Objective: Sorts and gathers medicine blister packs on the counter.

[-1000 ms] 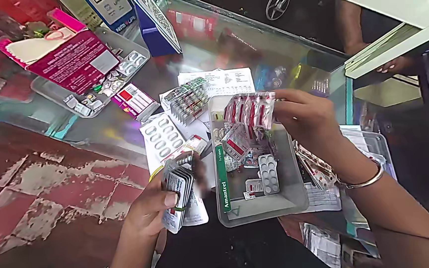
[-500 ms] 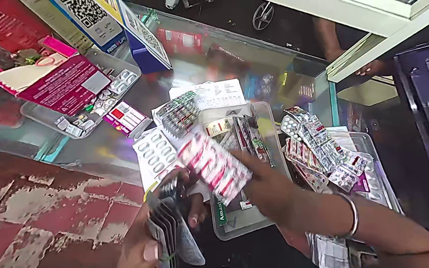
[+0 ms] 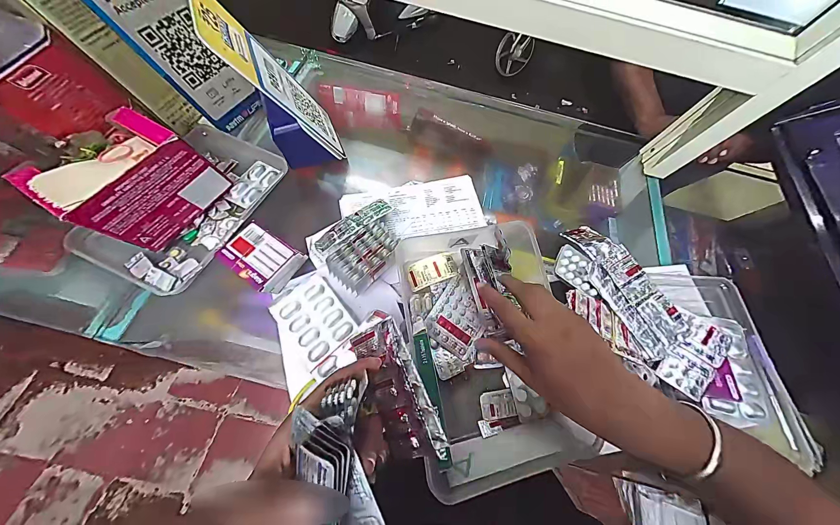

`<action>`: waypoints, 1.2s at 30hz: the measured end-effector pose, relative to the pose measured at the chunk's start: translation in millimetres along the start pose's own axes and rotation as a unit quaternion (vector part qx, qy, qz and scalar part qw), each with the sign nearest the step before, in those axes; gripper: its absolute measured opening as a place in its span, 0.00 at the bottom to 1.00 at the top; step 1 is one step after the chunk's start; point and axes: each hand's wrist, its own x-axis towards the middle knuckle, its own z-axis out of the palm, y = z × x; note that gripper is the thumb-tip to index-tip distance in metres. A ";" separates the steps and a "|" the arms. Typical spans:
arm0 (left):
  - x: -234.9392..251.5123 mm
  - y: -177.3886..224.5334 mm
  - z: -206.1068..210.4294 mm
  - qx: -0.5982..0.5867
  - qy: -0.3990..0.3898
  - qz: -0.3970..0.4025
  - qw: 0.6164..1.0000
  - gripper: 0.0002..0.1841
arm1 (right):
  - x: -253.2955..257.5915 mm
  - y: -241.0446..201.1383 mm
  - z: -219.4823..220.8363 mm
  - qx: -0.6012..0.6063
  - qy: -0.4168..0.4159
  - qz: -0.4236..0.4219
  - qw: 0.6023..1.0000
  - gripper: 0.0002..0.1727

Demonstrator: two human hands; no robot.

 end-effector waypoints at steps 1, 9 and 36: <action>1.1 0.4 0.1 -0.003 -0.003 -0.001 1.000 0.39 | 3.8 -2.1 5.5 -0.040 -0.039 0.029 0.998 0.32; 3.3 -13.8 -18.0 -0.052 -0.034 0.012 0.998 0.56 | 0.8 25.0 -45.1 0.106 -0.005 0.081 0.991 0.21; 3.9 -12.5 -0.4 -0.145 -0.066 -0.049 0.986 0.40 | -42.1 8.6 -16.2 0.097 0.057 -0.047 0.993 0.18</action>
